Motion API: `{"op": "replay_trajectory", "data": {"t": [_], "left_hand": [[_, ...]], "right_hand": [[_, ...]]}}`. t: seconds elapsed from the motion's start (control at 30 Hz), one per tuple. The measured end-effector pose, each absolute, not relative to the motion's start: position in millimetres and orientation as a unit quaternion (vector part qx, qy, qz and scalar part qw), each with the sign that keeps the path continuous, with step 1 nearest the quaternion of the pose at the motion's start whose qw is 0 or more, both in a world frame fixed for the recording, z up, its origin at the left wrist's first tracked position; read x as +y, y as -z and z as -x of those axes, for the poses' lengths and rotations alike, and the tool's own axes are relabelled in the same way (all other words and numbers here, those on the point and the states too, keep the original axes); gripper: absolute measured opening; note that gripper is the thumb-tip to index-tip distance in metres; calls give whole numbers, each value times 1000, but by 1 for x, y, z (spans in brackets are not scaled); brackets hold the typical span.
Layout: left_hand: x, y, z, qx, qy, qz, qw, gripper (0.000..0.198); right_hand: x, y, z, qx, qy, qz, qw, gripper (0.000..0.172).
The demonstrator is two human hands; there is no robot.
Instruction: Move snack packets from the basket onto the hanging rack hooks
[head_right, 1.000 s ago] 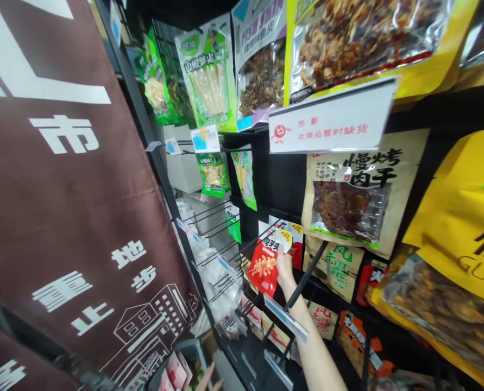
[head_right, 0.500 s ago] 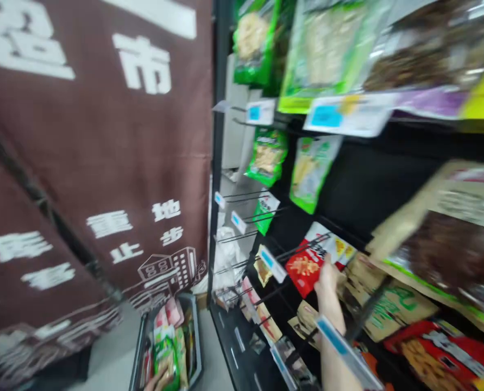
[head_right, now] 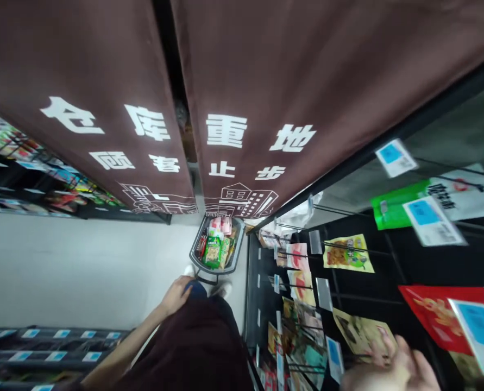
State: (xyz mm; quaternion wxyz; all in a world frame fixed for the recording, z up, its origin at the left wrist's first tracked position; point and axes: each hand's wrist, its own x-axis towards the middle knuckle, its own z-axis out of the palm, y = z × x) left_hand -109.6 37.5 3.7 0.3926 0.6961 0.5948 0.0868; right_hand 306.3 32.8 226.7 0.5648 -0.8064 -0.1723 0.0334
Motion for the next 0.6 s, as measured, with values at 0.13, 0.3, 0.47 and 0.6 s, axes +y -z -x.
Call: {"op": "replay_trajectory", "data": {"t": [0.13, 0.3, 0.47, 0.6], "left_hand": [[36, 27, 137, 637, -11, -653, 410, 41], [39, 67, 164, 671, 59, -602, 429, 50], [46, 102, 181, 711, 96, -540, 441, 43], [42, 120, 189, 735, 103, -496, 451, 41]], "right_hand": [[56, -204, -246, -277, -48, 775, 566, 49], [66, -148, -193, -545, -287, 741, 268, 41], [58, -67, -157, -619, -419, 654, 116, 42], [49, -8, -148, -605, -455, 651, 55, 44]]}}
